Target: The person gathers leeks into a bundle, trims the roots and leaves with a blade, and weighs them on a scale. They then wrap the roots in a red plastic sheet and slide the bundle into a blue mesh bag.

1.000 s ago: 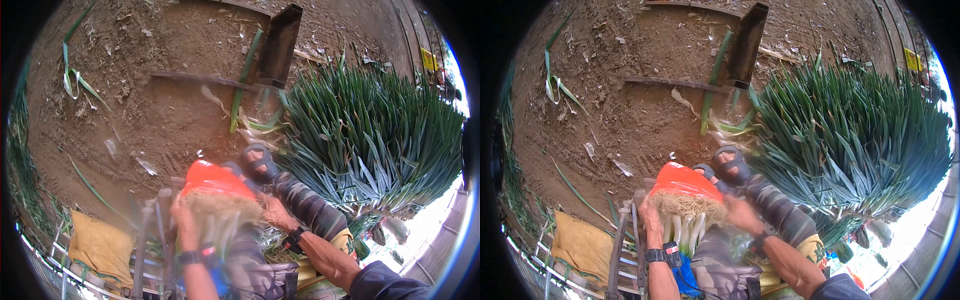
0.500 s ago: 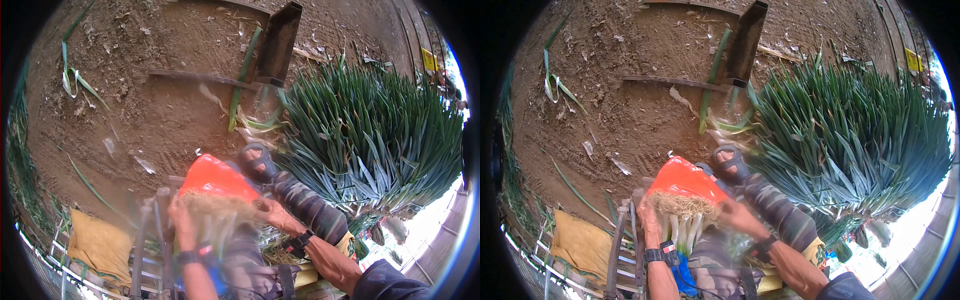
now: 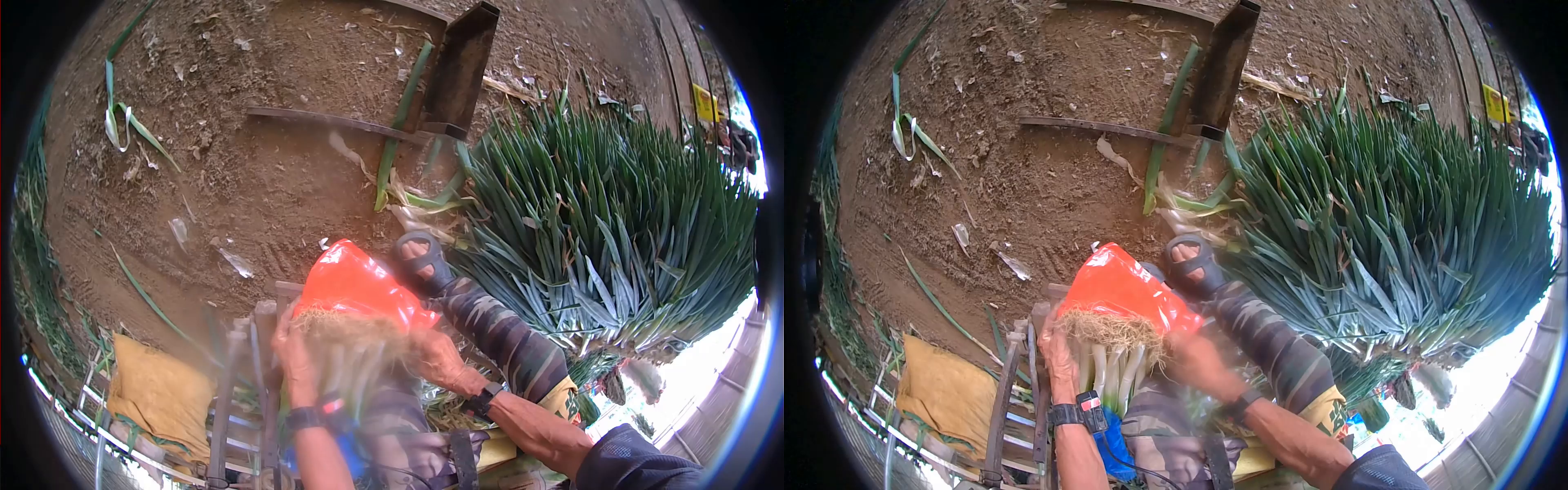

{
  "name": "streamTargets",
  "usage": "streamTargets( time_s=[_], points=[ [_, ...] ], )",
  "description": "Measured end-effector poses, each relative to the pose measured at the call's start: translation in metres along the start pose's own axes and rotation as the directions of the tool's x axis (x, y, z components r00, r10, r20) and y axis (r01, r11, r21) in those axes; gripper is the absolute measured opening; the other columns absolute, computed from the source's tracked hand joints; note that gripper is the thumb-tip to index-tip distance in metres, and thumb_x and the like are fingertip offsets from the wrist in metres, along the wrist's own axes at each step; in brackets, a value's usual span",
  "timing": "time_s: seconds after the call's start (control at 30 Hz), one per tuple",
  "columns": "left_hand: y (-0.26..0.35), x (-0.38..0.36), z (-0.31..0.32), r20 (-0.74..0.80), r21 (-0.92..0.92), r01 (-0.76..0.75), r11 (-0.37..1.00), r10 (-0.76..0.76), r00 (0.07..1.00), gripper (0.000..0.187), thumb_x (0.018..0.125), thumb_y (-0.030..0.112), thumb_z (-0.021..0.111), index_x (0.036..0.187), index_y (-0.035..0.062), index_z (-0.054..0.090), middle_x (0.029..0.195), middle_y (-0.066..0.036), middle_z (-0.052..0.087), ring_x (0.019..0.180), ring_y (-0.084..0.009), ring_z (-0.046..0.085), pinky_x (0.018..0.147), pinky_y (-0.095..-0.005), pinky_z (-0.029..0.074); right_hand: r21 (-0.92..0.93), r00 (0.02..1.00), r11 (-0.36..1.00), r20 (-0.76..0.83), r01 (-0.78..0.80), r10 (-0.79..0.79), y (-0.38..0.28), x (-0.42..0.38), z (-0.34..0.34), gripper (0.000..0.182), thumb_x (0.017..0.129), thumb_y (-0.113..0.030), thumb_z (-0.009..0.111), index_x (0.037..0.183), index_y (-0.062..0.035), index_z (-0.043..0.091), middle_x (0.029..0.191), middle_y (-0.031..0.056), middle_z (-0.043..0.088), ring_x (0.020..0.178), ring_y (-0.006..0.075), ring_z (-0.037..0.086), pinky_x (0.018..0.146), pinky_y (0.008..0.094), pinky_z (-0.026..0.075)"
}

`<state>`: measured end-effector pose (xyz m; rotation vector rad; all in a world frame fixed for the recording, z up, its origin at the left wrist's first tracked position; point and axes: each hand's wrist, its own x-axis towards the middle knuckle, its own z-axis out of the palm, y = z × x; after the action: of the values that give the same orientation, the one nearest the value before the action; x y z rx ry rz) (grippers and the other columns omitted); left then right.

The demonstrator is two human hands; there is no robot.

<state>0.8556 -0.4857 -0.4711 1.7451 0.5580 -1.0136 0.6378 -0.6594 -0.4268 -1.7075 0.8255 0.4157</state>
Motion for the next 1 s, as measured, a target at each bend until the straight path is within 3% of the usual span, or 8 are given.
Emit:
streamTargets(
  time_s=[0.07, 0.17, 0.27, 0.37, 0.57, 0.8, 0.9, 1.0],
  points=[
    [0.003, -0.002, 0.004, -0.018, -0.042, -0.03, 0.999, 0.029, 0.999, 0.032, 0.098, 0.01, 0.06, 0.127, -0.0017, 0.068, 0.125, -0.01, 0.069, 0.113, -0.0178, 0.064, 0.1, -0.0321, 0.051, -0.059, 0.994, 0.995, -0.071, 0.084, -0.088, -0.006, 0.001, 0.004, 0.023, 0.085, -0.021, 0.075, 0.095, -0.0049, 0.062, 0.081, 0.0114, 0.061, 0.071, 0.0271, 0.06, 0.064, 0.0398, 0.049],
    [0.003, -0.001, 0.006, -0.043, -0.079, -0.033, 0.996, 0.03, 0.999, 0.03, 0.097, 0.007, 0.06, 0.123, -0.0026, 0.07, 0.126, -0.011, 0.069, 0.114, -0.0183, 0.064, 0.1, -0.0317, 0.051, 0.381, 0.919, 0.837, 0.125, -0.393, 0.374, -0.045, 0.0, -0.016, 0.022, 0.086, -0.019, 0.074, 0.1, -0.004, 0.066, 0.085, 0.0039, 0.064, 0.075, 0.0164, 0.06, 0.066, 0.033, 0.049],
    [0.004, -0.001, 0.004, -0.056, -0.077, -0.03, 0.997, 0.026, 0.998, 0.029, 0.096, 0.008, 0.062, 0.122, -0.0024, 0.07, 0.126, -0.01, 0.069, 0.114, -0.0183, 0.064, 0.101, -0.0317, 0.05, 0.493, 0.79, 0.62, 0.325, -0.61, 0.519, -0.061, 0.008, -0.039, 0.021, 0.087, -0.016, 0.072, 0.103, -0.0036, 0.069, 0.091, -0.0001, 0.065, 0.081, 0.0105, 0.06, 0.071, 0.0272, 0.048],
    [0.001, -0.001, 0.002, -0.056, -0.144, -0.011, 0.99, 0.003, 0.998, 0.027, 0.095, 0.008, 0.064, 0.119, -0.0019, 0.071, 0.124, -0.01, 0.07, 0.113, -0.0178, 0.064, 0.1, -0.0314, 0.05, 0.605, 0.776, 0.501, 0.375, -0.619, 0.507, -0.051, 0.008, -0.04, 0.018, 0.087, -0.012, 0.071, 0.103, -0.0042, 0.07, 0.09, 0.0001, 0.066, 0.086, 0.0112, 0.062, 0.08, 0.0259, 0.048],
    [0.004, -0.003, 0.002, -0.035, -0.196, -0.018, 0.98, 0.011, 0.999, 0.02, 0.094, 0.006, 0.064, 0.11, 0.0, 0.073, 0.113, -0.006, 0.07, 0.104, -0.016, 0.065, 0.094, -0.0298, 0.051, 0.434, 0.846, 0.773, 0.475, -0.463, 0.241, -0.024, 0.006, -0.046, 0.025, 0.088, -0.009, 0.069, 0.111, -0.0017, 0.07, 0.111, 0.0028, 0.066, 0.107, 0.0138, 0.059, 0.096, 0.0296, 0.045],
    [0.007, -0.009, -0.003, -0.066, -0.234, -0.006, 0.972, -0.01, 0.998, 0.018, 0.093, 0.007, 0.063, 0.108, 0.0008, 0.071, 0.103, -0.007, 0.071, 0.095, -0.0157, 0.066, 0.086, -0.0295, 0.052, 0.438, 0.847, 0.766, 0.469, -0.47, 0.251, -0.045, 0.01, -0.052, 0.03, 0.088, -0.01, 0.069, 0.117, -0.0019, 0.07, 0.119, 0.0053, 0.064, 0.118, 0.015, 0.057, 0.103, 0.0316, 0.043],
    [0.002, -0.01, -0.015, 0.05, -0.354, 0.049, 0.934, -0.033, 0.998, 0.023, 0.088, 0.015, 0.077, 0.108, 0.0037, 0.073, 0.113, -0.007, 0.071, 0.111, -0.0204, 0.063, 0.106, -0.0369, 0.043, 0.442, 0.864, 0.808, 0.48, -0.389, 0.153, -0.038, 0.011, -0.052, 0.033, 0.09, -0.011, 0.067, 0.121, -0.0008, 0.068, 0.123, 0.0087, 0.062, 0.122, 0.0197, 0.055, 0.107, 0.0344, 0.042],
    [-0.005, -0.009, -0.022, 0.113, -0.403, 0.027, 0.915, 0.02, 0.993, 0.026, 0.086, 0.017, 0.08, 0.107, 0.004, 0.072, 0.114, -0.007, 0.07, 0.112, -0.0209, 0.063, 0.106, -0.0372, 0.043, 0.414, 0.839, 0.827, 0.531, -0.38, 0.119, -0.038, 0.013, -0.054, 0.036, 0.091, -0.01, 0.062, 0.125, 0.0015, 0.063, 0.129, 0.0144, 0.06, 0.126, 0.0284, 0.053, 0.11, 0.0395, 0.04]
  ],
)
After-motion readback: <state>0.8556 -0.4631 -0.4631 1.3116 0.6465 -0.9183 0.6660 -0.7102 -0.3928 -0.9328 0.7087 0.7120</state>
